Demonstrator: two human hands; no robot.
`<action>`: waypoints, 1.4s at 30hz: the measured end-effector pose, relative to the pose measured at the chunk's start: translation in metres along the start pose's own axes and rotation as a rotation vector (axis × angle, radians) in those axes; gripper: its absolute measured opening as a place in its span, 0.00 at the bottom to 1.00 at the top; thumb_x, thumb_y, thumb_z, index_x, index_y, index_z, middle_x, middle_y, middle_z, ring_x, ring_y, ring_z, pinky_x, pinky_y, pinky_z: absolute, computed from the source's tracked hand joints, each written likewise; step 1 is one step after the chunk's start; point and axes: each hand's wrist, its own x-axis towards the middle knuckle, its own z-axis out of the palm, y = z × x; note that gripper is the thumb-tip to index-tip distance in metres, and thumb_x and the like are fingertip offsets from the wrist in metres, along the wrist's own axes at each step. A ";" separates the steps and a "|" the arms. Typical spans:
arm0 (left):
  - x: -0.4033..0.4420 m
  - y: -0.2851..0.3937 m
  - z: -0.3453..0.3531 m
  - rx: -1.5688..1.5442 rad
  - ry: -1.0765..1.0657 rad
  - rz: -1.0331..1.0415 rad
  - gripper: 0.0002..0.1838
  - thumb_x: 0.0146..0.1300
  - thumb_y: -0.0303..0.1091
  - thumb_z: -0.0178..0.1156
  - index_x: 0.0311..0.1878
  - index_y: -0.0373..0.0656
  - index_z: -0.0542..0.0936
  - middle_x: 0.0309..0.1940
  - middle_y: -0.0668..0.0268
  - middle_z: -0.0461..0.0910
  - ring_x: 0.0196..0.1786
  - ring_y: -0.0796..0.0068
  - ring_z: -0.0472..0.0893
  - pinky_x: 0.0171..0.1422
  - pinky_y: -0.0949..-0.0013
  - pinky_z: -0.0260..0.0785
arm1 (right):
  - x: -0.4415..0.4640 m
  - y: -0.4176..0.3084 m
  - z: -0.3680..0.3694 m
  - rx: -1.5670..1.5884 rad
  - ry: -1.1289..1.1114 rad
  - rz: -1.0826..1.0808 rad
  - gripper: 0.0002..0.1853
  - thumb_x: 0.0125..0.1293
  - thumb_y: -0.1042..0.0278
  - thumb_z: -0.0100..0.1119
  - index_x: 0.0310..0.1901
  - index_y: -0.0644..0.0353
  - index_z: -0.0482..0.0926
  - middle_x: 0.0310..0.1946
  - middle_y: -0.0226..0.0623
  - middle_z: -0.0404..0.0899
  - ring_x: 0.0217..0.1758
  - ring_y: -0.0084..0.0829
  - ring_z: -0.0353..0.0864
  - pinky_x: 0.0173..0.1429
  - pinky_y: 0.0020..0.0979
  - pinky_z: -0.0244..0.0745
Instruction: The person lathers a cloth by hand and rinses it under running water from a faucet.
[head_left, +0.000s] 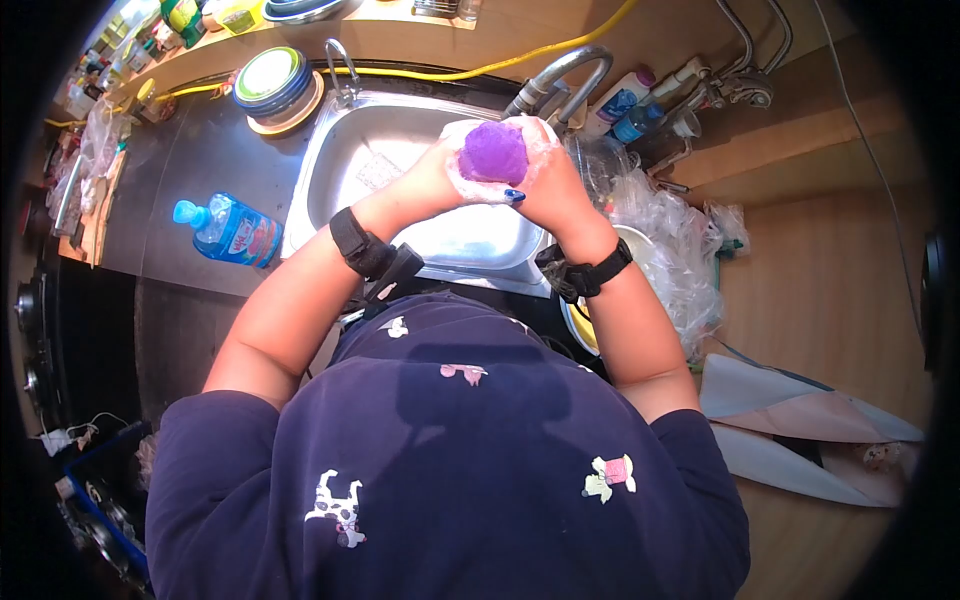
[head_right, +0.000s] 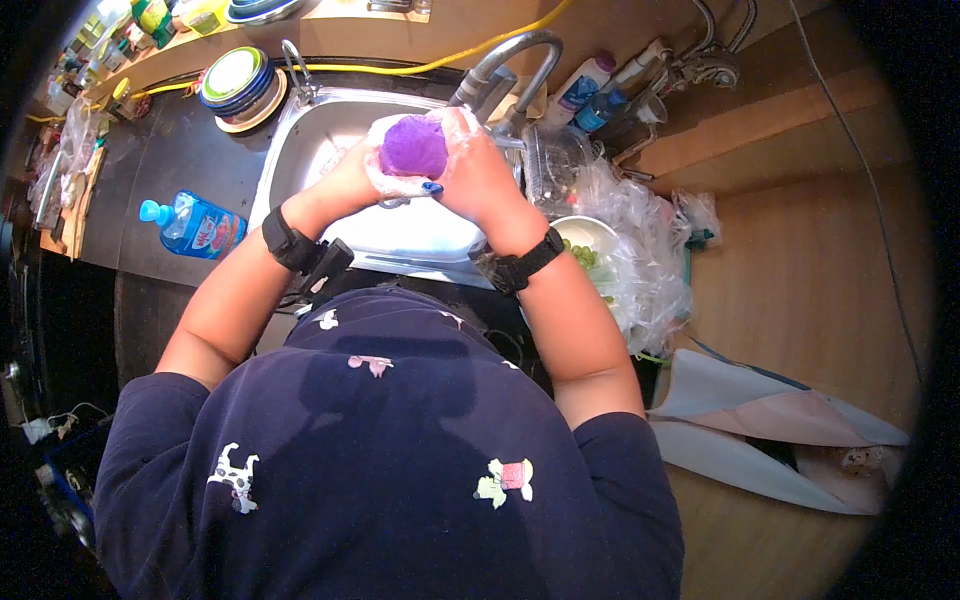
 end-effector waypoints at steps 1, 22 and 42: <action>-0.002 -0.004 0.003 0.011 0.054 -0.017 0.43 0.41 0.36 0.72 0.61 0.43 0.59 0.49 0.64 0.72 0.49 0.75 0.73 0.54 0.70 0.66 | 0.000 -0.001 -0.001 -0.007 0.012 -0.009 0.23 0.45 0.68 0.64 0.45 0.61 0.69 0.41 0.47 0.72 0.42 0.48 0.74 0.46 0.38 0.71; 0.006 -0.019 -0.006 -0.591 -0.260 -0.136 0.30 0.44 0.31 0.68 0.53 0.41 0.71 0.45 0.66 0.75 0.48 0.74 0.74 0.54 0.70 0.67 | 0.000 -0.021 -0.015 0.582 -0.083 -0.118 0.42 0.37 0.60 0.69 0.59 0.53 0.64 0.60 0.46 0.60 0.67 0.48 0.53 0.68 0.43 0.47; -0.001 0.016 -0.003 -0.508 -0.205 -0.117 0.14 0.51 0.34 0.63 0.39 0.40 0.74 0.29 0.69 0.77 0.29 0.82 0.76 0.31 0.79 0.70 | 0.014 -0.016 0.003 0.583 -0.011 -0.074 0.27 0.39 0.67 0.70 0.45 0.54 0.72 0.45 0.35 0.72 0.53 0.34 0.71 0.59 0.33 0.64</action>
